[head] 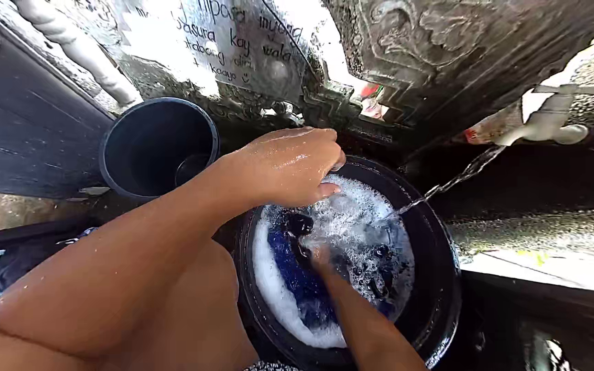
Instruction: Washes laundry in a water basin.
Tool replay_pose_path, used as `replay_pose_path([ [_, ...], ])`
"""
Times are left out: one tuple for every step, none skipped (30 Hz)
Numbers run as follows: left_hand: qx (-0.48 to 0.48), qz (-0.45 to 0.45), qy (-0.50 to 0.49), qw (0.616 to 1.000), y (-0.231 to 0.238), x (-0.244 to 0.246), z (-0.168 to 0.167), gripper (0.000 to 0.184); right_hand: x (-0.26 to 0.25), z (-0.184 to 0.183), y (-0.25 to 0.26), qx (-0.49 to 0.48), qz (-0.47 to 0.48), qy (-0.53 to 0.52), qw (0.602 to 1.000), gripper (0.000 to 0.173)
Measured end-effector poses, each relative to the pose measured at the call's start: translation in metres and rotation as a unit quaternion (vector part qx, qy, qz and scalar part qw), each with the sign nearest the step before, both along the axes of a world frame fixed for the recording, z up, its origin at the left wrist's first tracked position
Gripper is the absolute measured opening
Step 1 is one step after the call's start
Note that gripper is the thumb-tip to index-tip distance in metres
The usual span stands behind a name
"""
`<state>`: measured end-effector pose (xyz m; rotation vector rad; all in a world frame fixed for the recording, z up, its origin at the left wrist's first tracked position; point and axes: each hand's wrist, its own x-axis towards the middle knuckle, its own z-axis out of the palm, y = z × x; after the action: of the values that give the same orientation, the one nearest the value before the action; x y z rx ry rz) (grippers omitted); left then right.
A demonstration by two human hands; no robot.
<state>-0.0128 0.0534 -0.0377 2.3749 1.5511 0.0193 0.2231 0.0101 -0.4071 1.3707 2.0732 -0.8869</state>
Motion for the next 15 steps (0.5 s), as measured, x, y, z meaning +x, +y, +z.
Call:
replay_pose_path([
  [-0.005, -0.001, -0.001, 1.000, 0.000, -0.003, 0.000, 0.042, 0.008, 0.003, 0.006, -0.025, -0.003, -0.013, 1.000, 0.051],
  [-0.015, 0.002, 0.001, 1.000, -0.002, -0.005, 0.001, 0.042, 0.014, 0.009, 0.011, -0.044, -0.018, -0.013, 0.999, 0.052],
  [-0.023, 0.005, 0.006, 1.000, -0.003, -0.006, 0.004, 0.043, 0.015, 0.014, 0.015, -0.045, -0.028, -0.015, 0.998, 0.053],
  [-0.029, 0.008, 0.010, 0.999, -0.006, -0.007, 0.006, 0.043, 0.012, 0.018, 0.015, -0.024, -0.046, -0.014, 0.999, 0.051],
  [-0.030, 0.008, 0.012, 0.999, -0.010, -0.007, 0.007, 0.043, 0.008, 0.017, 0.011, 0.007, -0.090, 0.003, 0.996, 0.048],
  [-0.026, 0.006, 0.008, 1.000, -0.014, -0.007, 0.007, 0.042, 0.006, 0.010, 0.003, 0.041, -0.160, 0.041, 0.985, 0.045],
  [-0.019, 0.002, 0.000, 1.000, -0.017, -0.007, 0.007, 0.040, 0.005, 0.002, -0.006, 0.071, -0.220, 0.081, 0.970, 0.043],
  [-0.013, -0.001, -0.008, 1.000, -0.019, -0.007, 0.006, 0.038, 0.006, -0.007, -0.016, 0.096, -0.242, 0.104, 0.960, 0.044],
  [-0.014, -0.002, -0.016, 1.000, -0.021, -0.007, 0.006, 0.037, 0.014, -0.015, -0.028, 0.108, -0.221, 0.100, 0.964, 0.046],
  [-0.021, -0.002, -0.020, 1.000, -0.023, -0.005, 0.007, 0.036, 0.020, -0.010, -0.036, 0.092, -0.186, 0.078, 0.975, 0.048],
  [-0.032, -0.001, -0.019, 0.999, -0.025, -0.004, 0.008, 0.036, 0.023, -0.001, -0.038, 0.069, -0.143, 0.046, 0.986, 0.049],
  [-0.045, -0.001, -0.014, 0.999, -0.026, -0.004, 0.009, 0.037, 0.023, 0.006, -0.034, 0.043, -0.117, 0.025, 0.992, 0.052],
  [-0.060, 0.000, -0.008, 0.998, -0.027, -0.005, 0.009, 0.040, 0.016, 0.019, -0.022, 0.018, -0.089, 0.006, 0.996, 0.052],
  [-0.080, 0.000, 0.003, 0.997, -0.029, -0.005, 0.009, 0.043, 0.006, 0.033, -0.006, 0.020, -0.065, 0.003, 0.998, 0.053],
  [-0.100, 0.000, 0.016, 0.995, -0.032, -0.005, 0.008, 0.046, 0.000, 0.048, 0.010, 0.039, -0.065, 0.007, 0.997, 0.056],
])
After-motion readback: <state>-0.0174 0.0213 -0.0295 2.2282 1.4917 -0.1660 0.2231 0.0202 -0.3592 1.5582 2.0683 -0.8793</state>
